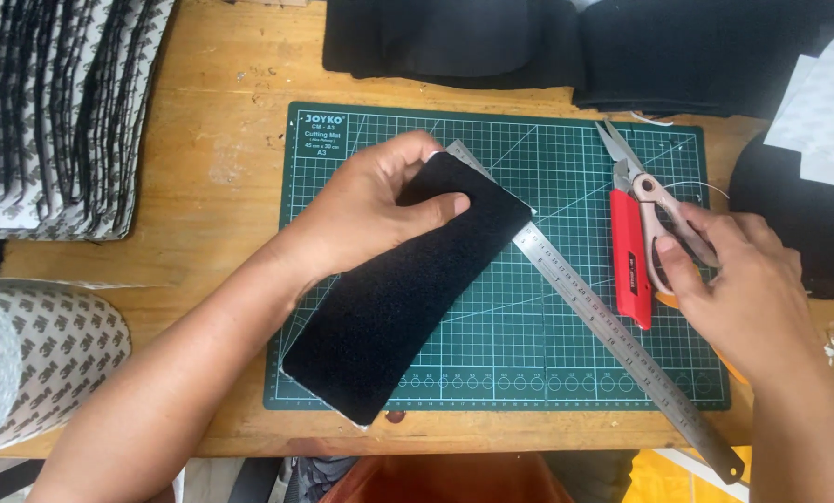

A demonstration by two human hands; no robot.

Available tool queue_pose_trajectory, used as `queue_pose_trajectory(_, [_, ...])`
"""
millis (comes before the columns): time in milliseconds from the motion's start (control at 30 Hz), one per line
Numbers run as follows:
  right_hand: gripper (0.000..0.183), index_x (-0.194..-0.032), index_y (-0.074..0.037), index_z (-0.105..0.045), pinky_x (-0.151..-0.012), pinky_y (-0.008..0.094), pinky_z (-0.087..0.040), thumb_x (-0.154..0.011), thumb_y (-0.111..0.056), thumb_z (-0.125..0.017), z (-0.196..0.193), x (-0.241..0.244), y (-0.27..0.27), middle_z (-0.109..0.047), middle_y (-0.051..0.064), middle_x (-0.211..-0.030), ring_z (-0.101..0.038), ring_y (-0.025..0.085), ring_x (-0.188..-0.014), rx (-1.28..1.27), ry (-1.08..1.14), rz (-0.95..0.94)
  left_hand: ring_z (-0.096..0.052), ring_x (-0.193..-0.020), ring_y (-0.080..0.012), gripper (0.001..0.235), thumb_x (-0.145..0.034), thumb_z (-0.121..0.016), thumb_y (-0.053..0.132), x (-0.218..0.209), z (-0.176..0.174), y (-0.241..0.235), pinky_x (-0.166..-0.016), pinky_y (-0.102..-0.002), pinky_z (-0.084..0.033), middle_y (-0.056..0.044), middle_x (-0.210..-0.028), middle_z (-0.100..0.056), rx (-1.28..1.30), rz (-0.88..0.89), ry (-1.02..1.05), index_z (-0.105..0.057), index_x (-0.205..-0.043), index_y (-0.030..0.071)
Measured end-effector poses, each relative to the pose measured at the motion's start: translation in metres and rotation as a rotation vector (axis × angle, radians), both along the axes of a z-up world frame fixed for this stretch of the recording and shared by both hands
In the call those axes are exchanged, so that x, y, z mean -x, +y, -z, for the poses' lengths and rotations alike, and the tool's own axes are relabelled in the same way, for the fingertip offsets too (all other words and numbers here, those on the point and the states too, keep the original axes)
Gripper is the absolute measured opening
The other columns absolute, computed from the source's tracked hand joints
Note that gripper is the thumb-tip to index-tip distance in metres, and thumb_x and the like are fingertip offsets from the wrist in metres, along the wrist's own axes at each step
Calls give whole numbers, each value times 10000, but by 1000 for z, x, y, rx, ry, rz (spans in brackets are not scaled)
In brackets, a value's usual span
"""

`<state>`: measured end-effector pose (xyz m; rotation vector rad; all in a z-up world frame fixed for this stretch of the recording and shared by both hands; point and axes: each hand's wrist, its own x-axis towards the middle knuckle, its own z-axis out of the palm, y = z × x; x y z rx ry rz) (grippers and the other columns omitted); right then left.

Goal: The person trims the edges of a black fabric piece using scissors on a green cutting mat. They then measure the fabric with a metal ruler and cut it into a smaller rectangular shape using a red utility knife. The person continues to trim the corners and edges of the fabric with scissors.

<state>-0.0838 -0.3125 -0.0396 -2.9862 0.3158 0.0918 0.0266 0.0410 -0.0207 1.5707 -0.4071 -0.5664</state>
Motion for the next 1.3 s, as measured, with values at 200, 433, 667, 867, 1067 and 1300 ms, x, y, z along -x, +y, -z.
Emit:
queue_pose_trajectory(200, [549,-1479,-151,-642,-915,551,-439,-1025,-443,-548,16,3,-22,-673,177,-1165,-605,418,-1115,132,-39,-121,-601,-761,-79,188,-913,-801,130,-10,0,4,-661,-235,-487,34,-845,-661,-168,-25,90,-617,-943,150])
queue_pose_trajectory(433, [532,-1449,-119,-656,-929,543,-474,-941,-279,-658,10,-5,-16,-632,187,-1154,-595,420,-1102,-10,-46,-87,-600,-777,-120,184,-908,-750,262,-11,-14,7,-720,-292,-463,28,-834,-644,-386,31,141,-575,-916,204])
queue_pose_trajectory(667, [565,-1449,-99,-679,-913,526,-510,-915,-279,-633,-3,-4,-11,-668,190,-1242,-673,385,-1050,-3,-84,-72,-699,-1211,-142,277,-869,-737,218,-14,-5,6,-1078,-281,-508,-5,-1262,-764,-168,100,42,-745,-1147,224])
queue_pose_trajectory(867, [694,-1520,-106,-610,-848,477,-534,-872,-315,-745,-13,-8,-3,-634,200,-1206,-677,358,-968,-24,45,40,-755,-1083,-128,216,-879,-758,169,-12,2,5,-987,-244,-594,-18,-1145,-801,-39,91,50,-769,-1095,167])
queue_pose_trajectory(1067, [674,-1454,-62,-689,-758,390,-546,-861,-360,-809,-16,7,-1,-658,145,-1055,-662,259,-894,-20,-32,8,-771,-1095,-137,219,-848,-783,185,-8,-9,4,-999,-251,-608,-18,-1134,-813,-50,43,63,-781,-1066,172])
queue_pose_trajectory(1300, [664,-1414,6,-573,-956,305,-483,-773,27,-746,-27,31,1,-646,147,-1122,-604,202,-1032,-781,-63,167,-771,-1040,-133,203,-859,-782,181,-6,-1,2,-955,-241,-609,-29,-1087,-814,29,21,55,-782,-1059,147])
